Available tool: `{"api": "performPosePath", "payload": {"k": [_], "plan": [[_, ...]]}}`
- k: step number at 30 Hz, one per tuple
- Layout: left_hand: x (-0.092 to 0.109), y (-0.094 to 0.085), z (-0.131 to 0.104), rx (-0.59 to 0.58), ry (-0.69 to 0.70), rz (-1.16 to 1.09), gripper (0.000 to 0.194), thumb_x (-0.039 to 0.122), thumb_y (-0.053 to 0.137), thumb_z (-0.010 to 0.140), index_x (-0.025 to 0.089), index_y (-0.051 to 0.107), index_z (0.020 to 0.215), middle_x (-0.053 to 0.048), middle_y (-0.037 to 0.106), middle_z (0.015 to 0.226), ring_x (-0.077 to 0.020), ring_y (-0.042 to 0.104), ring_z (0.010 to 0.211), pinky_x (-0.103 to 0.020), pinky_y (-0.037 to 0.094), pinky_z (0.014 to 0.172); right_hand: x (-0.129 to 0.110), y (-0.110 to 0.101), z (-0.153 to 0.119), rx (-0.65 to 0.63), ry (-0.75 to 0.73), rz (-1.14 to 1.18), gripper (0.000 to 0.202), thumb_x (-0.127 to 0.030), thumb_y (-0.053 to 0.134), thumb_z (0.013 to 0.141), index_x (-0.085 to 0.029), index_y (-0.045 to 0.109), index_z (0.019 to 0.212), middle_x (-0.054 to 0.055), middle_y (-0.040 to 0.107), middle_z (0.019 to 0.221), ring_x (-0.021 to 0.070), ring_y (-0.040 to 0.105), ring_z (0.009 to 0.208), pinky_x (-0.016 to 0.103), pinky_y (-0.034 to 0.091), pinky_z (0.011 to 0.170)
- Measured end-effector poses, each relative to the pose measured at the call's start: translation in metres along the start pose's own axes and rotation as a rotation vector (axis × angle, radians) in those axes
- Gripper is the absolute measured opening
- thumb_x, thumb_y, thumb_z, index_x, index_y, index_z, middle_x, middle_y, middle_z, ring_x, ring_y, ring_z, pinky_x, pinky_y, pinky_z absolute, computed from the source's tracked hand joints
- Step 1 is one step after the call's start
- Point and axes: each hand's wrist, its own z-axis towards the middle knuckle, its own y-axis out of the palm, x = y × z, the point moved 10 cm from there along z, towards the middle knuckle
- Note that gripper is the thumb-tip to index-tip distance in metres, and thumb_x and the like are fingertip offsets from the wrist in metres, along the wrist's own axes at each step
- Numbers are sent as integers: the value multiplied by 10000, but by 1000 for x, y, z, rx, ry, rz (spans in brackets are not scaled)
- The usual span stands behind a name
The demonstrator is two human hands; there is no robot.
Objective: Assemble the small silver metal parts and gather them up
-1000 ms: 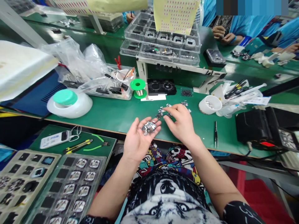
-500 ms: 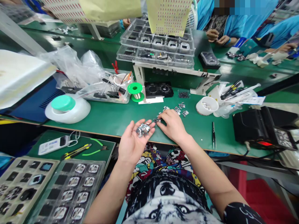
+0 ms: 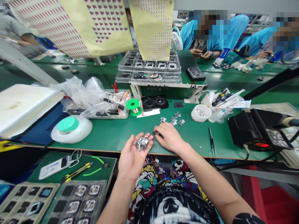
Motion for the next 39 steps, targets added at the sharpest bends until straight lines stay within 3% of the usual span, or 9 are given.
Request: {"api": "performPosePath", "payload": {"k": [6,9,13,17,22,25,28,34,39], "plan": [[-5,5,-3,-33,-27,50,187,247,604,1035,112,731,1050,-192,759,1183,-302,769,1122,-395,669,917,3,-10,0,82,42,126,54,-167,726,965,-207,718,1001,28,696,914,212,594,914,361,462,887],[-13,10,-3,-26,-39,74,206,272,620,1031,100,731,1046,-201,759,1158,-305,775,1087,-396,669,897,21,-23,-3,251,195,323,68,-171,748,922,-219,731,968,-11,671,822,174,598,803,319,469,793],[-26,26,4,-62,-90,94,253,318,674,1006,78,719,1073,-222,751,1167,-335,771,1086,-416,663,902,54,-26,-13,417,449,679,130,-327,768,892,-213,757,954,6,712,842,160,625,738,304,501,731],[-27,39,17,-89,-73,104,264,328,683,999,78,712,1078,-213,752,1165,-331,769,1084,-413,659,912,66,-18,-14,426,534,1002,268,-453,810,834,-196,750,882,27,733,849,170,643,770,304,518,745],[-32,42,27,-106,-82,108,206,284,691,990,92,715,1058,-180,763,1117,-303,774,1051,-398,662,899,59,-10,-11,323,543,1172,281,-458,804,841,-195,706,815,5,704,803,142,626,724,269,507,692],[-37,42,27,-133,-85,116,150,239,729,965,108,731,1038,-133,770,1075,-263,773,991,-389,669,879,50,-2,-9,217,514,1173,238,-424,784,863,-202,702,843,4,715,814,153,654,707,278,527,662],[-40,43,27,-143,-84,121,143,190,758,940,121,748,1066,-110,769,1135,-213,754,956,-382,676,861,47,0,-10,181,502,1030,181,-385,756,893,-210,711,873,-14,700,772,145,632,657,273,501,623],[-37,45,27,-149,-66,145,178,101,776,893,133,758,1067,-75,764,1153,-175,741,971,-335,675,842,33,-15,-6,200,337,833,232,-414,694,983,-220,737,865,0,694,851,139,604,722,285,479,671],[-33,41,21,-145,-107,162,169,114,765,905,122,740,1072,-109,774,1081,-232,777,954,-305,666,767,39,-30,-8,294,340,773,232,-399,618,1023,-240,785,998,41,709,1006,179,661,894,323,526,777]]}}
